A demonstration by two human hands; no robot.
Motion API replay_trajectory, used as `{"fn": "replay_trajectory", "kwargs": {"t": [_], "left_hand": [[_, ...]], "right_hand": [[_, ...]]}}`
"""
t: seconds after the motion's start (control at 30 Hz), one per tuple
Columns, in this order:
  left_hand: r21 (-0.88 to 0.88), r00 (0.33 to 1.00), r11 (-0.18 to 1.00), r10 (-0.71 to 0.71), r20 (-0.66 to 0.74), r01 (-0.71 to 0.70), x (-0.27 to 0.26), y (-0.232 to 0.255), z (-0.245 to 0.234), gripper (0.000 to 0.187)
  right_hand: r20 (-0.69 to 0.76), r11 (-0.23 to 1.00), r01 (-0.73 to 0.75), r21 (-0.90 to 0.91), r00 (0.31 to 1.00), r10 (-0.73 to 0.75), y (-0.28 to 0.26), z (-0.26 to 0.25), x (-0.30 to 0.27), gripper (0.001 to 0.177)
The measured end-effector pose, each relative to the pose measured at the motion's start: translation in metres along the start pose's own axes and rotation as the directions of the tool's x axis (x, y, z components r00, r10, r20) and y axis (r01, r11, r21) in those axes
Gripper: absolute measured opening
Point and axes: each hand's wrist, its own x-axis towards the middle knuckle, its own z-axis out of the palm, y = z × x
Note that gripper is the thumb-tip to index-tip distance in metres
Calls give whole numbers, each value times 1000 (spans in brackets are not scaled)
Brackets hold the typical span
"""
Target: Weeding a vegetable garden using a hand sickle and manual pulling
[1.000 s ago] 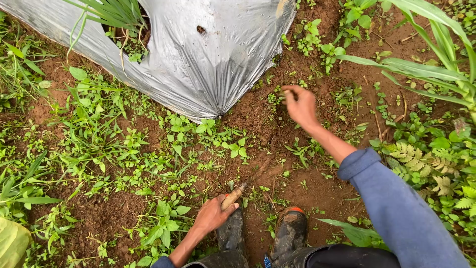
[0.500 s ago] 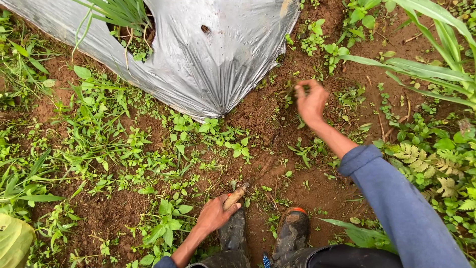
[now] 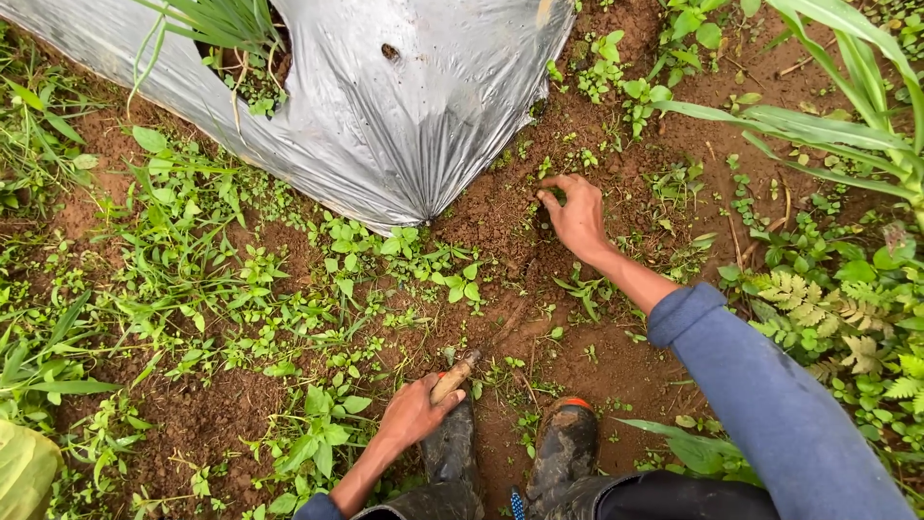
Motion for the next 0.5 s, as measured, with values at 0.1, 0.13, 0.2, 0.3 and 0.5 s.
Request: {"fn": "replay_trajectory", "kwargs": {"t": [0.1,0.13,0.2,0.3,0.5], "left_hand": [[12,1000,1000,20,-16,-20,1,1,0,51],[20,1000,1000,12,-13,-12,-2,4,-2,52],[27,1000,1000,4,-10,-3,-4,6,-5,54],[39,999,999,30,-19,-29,-1,2,-2,53],[47,999,998,30,-11,-30,3,2,1,46]], "right_hand": [[-24,996,-54,67,998,56,2,-6,6,11],[-44,987,-116,115,992,121,1,-14,8,16],[-58,971,-175,163,981,186,8,-31,17,22],[-243,938,-294,183,911,333,39,-48,26,22],[-260,998,-12,-61,966,-4,64,-28,33,34]]}}
